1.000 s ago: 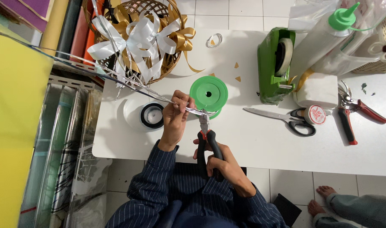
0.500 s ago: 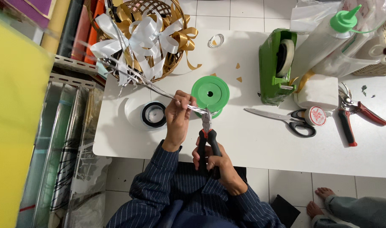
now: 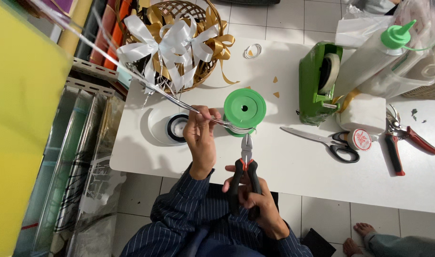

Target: The person unspools a length of silver wire from a green spool, measures it against the table, and then uses pliers to cut the wire. The cut piece of wire is then placed on the table.

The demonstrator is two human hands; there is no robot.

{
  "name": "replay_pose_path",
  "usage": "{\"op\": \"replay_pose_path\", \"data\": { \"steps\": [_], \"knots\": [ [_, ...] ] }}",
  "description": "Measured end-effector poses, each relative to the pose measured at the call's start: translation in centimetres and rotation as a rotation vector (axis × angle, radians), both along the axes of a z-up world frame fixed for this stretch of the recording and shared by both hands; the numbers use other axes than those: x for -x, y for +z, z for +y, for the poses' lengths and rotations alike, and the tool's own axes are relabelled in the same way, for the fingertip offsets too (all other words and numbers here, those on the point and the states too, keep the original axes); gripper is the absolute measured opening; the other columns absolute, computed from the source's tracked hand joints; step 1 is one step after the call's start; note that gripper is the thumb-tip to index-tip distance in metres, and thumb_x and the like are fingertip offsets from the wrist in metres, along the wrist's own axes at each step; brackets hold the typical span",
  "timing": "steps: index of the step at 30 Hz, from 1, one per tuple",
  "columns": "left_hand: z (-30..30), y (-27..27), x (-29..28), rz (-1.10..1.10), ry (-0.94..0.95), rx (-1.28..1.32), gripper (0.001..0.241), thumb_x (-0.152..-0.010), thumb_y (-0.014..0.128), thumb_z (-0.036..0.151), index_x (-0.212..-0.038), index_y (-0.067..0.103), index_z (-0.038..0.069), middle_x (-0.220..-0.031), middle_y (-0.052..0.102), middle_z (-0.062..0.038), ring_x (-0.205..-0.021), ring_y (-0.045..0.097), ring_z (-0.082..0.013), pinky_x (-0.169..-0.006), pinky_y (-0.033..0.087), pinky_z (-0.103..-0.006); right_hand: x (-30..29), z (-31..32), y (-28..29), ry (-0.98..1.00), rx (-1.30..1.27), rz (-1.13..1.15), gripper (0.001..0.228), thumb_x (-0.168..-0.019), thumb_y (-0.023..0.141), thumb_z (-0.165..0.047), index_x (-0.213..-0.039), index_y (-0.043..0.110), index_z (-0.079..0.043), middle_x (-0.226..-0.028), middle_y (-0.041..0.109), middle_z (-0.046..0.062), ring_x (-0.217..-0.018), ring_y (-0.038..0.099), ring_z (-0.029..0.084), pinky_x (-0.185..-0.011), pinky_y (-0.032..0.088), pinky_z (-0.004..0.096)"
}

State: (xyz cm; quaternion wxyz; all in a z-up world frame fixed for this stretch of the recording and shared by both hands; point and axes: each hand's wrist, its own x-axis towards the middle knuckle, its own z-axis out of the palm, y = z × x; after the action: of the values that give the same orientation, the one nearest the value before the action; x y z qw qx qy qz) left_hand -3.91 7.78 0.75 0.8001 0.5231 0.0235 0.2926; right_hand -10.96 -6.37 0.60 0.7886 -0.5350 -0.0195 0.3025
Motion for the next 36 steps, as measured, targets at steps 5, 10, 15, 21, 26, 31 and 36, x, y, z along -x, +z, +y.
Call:
{"op": "replay_pose_path", "data": {
  "steps": [5,10,15,21,26,31,36],
  "knots": [
    [-0.8,-0.1,0.4,-0.024,-0.066,0.082,0.017,-0.095,0.038,0.016,-0.079,0.040,0.012,-0.080,0.041,-0.001,-0.078,0.051,-0.0123,-0.069,0.044,-0.0273,0.7,-0.2,0.9,0.132,-0.272,0.233,0.082,-0.040,0.049,-0.013,-0.119,0.042,0.008,-0.089,0.059,0.024,-0.046,0.048,0.017,-0.040,0.041,0.022],
    [-1.0,-0.7,0.7,-0.049,-0.071,0.051,0.020,-0.096,0.035,0.019,-0.079,0.040,0.010,-0.081,0.040,-0.002,-0.079,0.051,-0.0129,-0.069,0.043,-0.0253,0.6,0.4,1.8,0.216,-0.333,0.142,0.077,-0.043,0.049,-0.015,-0.114,0.039,0.012,-0.097,0.054,0.031,-0.052,0.052,0.029,-0.052,0.047,0.034],
    [-1.0,-0.3,0.9,-0.062,-0.066,0.022,0.022,-0.096,0.036,0.022,-0.078,0.038,0.011,-0.083,0.038,-0.001,-0.077,0.051,-0.0141,-0.064,0.041,-0.0230,0.7,0.5,1.4,0.180,-0.387,0.240,0.071,-0.043,0.048,-0.011,-0.110,0.041,0.011,-0.093,0.055,0.032,-0.045,0.049,0.026,-0.047,0.046,0.035],
    [-1.0,-0.4,0.9,-0.132,-0.062,-0.022,0.022,-0.096,0.035,0.021,-0.078,0.040,0.009,-0.085,0.037,-0.003,-0.076,0.051,-0.0187,-0.070,0.042,-0.0293,0.6,0.3,0.6,0.117,-0.414,0.284,0.070,-0.042,0.047,-0.009,-0.109,0.042,0.009,-0.090,0.056,0.032,-0.041,0.048,0.024,-0.041,0.043,0.034],
    [-0.9,-0.8,0.7,-0.183,-0.033,-0.077,0.023,-0.097,0.035,0.021,-0.078,0.041,0.008,-0.085,0.037,-0.006,-0.075,0.052,-0.0217,-0.073,0.043,-0.0320,0.8,0.1,1.2,0.156,-0.343,0.269,0.071,-0.041,0.047,-0.009,-0.109,0.044,0.012,-0.088,0.056,0.032,-0.041,0.048,0.027,-0.042,0.042,0.032],
    [-1.0,-0.9,0.8,-0.215,-0.062,-0.085,0.022,-0.097,0.035,0.021,-0.079,0.042,0.009,-0.085,0.037,-0.005,-0.074,0.052,-0.0217,-0.073,0.043,-0.0322,0.7,0.2,0.7,0.132,-0.402,0.286,0.072,-0.042,0.047,-0.010,-0.112,0.043,0.011,-0.091,0.057,0.032,-0.042,0.050,0.026,-0.043,0.043,0.032],
    [-1.1,-1.1,0.9,-0.224,-0.069,-0.105,0.021,-0.096,0.035,0.018,-0.078,0.043,0.010,-0.084,0.038,-0.005,-0.070,0.052,-0.0218,-0.071,0.044,-0.0328,1.0,0.1,-0.7,0.085,-0.511,0.336,0.068,-0.043,0.048,-0.009,-0.108,0.043,0.012,-0.089,0.055,0.035,-0.038,0.048,0.024,-0.041,0.042,0.030]
  ]
}}
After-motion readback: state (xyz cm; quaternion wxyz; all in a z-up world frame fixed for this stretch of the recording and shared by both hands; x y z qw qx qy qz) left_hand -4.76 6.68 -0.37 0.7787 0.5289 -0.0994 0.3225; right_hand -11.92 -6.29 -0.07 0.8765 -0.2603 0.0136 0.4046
